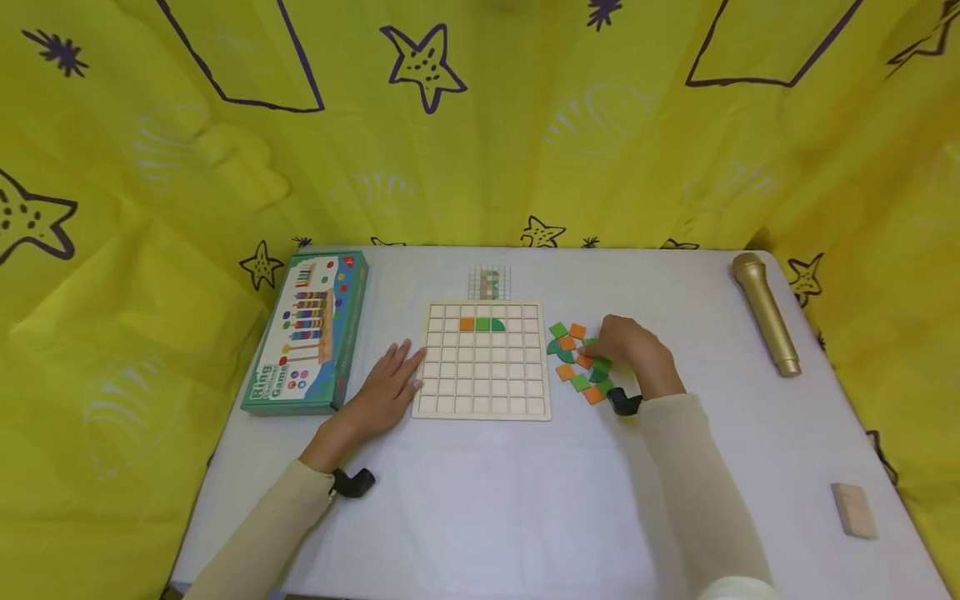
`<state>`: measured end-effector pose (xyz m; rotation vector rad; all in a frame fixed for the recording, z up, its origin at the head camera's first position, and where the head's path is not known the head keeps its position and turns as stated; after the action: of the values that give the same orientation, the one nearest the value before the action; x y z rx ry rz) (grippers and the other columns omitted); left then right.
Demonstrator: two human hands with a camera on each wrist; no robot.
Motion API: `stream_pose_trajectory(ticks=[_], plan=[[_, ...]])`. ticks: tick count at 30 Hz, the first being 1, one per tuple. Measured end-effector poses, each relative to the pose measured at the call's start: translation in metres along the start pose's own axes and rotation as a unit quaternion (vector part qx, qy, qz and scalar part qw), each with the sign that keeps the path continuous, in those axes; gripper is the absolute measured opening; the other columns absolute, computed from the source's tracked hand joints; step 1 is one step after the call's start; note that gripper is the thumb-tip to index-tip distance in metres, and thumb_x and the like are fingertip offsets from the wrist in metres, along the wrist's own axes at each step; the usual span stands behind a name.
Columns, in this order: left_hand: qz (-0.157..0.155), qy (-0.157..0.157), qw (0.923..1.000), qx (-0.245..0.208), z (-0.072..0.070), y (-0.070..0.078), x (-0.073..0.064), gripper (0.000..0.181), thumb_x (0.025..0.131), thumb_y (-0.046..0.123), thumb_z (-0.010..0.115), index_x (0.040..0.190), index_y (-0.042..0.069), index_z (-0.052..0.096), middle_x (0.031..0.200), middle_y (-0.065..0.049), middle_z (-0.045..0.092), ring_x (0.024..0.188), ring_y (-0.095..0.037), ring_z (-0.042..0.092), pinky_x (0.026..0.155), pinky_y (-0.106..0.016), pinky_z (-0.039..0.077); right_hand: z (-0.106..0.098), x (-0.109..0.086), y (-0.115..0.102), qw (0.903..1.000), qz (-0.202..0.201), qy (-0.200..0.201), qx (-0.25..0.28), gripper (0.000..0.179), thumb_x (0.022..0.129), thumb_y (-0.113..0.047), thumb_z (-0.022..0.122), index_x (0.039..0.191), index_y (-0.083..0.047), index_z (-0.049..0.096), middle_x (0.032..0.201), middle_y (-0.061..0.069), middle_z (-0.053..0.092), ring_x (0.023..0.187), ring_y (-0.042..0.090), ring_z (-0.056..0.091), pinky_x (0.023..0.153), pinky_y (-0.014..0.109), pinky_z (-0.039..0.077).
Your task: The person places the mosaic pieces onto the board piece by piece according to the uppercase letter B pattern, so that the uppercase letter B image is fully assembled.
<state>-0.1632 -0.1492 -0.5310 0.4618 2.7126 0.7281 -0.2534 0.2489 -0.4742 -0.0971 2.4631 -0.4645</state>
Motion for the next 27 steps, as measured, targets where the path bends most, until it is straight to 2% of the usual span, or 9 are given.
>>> stream_pose_trajectory(ticks=[5, 10, 15, 22, 27], plan=[[-0.001, -0.001, 1.0000, 0.000, 0.000, 0.000, 0.000, 0.061, 0.116, 0.037, 0.036, 0.171, 0.018, 0.016, 0.177, -0.015, 0.001, 0.164, -0.036, -0.005, 0.132, -0.057, 0.003, 0.002, 0.006, 0.005, 0.9992, -0.014, 0.030, 0.025, 0.040, 0.104, -0.029, 0.062, 0.119, 0.007, 0.054, 0.121, 0.029, 0.059, 0.105, 0.041, 0.055, 0.092, 0.055, 0.050], [-0.003, -0.002, 1.0000, 0.003, -0.001, 0.001, 0.000, 0.061, 0.116, 0.037, 0.036, 0.171, 0.018, 0.016, 0.178, -0.014, 0.002, 0.164, -0.036, -0.005, 0.132, -0.056, 0.004, 0.002, 0.014, 0.008, 0.9969, -0.022, 0.060, 0.046, 0.041, 0.104, -0.024, 0.059, 0.127, 0.010, 0.053, 0.130, 0.033, 0.055, 0.112, 0.044, 0.053, 0.100, 0.061, 0.048], [-0.001, -0.002, 1.0000, 0.002, 0.000, 0.001, 0.000, 0.061, 0.116, 0.036, 0.037, 0.171, 0.017, 0.017, 0.178, -0.015, 0.002, 0.164, -0.037, -0.005, 0.131, -0.057, 0.004, 0.003, 0.020, 0.012, 0.9927, -0.049, 0.090, 0.064, 0.042, 0.105, -0.016, 0.056, 0.138, 0.010, 0.051, 0.135, 0.034, 0.046, 0.122, 0.047, 0.048, 0.110, 0.066, 0.041], [-0.007, -0.012, 0.9999, 0.008, 0.000, 0.000, 0.000, 0.062, 0.116, 0.038, 0.034, 0.171, 0.020, 0.013, 0.178, -0.013, -0.001, 0.164, -0.035, -0.008, 0.132, -0.056, 0.002, 0.010, 0.029, 0.019, 0.9836, -0.094, 0.110, 0.107, 0.038, 0.107, -0.014, 0.057, 0.138, 0.007, 0.051, 0.132, 0.030, 0.046, 0.120, 0.043, 0.046, 0.109, 0.061, 0.041], [-0.003, -0.003, 1.0000, 0.005, 0.000, 0.001, 0.000, 0.061, 0.116, 0.037, 0.036, 0.171, 0.018, 0.016, 0.178, -0.014, 0.001, 0.164, -0.037, -0.005, 0.131, -0.057, 0.003, 0.014, 0.030, 0.022, 0.9787, -0.104, 0.130, 0.121, 0.037, 0.108, -0.013, 0.056, 0.138, 0.008, 0.052, 0.136, 0.031, 0.046, 0.122, 0.044, 0.048, 0.111, 0.061, 0.041]])
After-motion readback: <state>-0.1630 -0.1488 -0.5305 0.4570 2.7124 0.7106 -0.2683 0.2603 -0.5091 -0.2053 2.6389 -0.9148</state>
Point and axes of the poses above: each hand's wrist, its own x-axis towards the middle knuckle, its own z-axis out of the palm, y = z × x, the point moved 5 cm from there along x, towards the middle knuckle
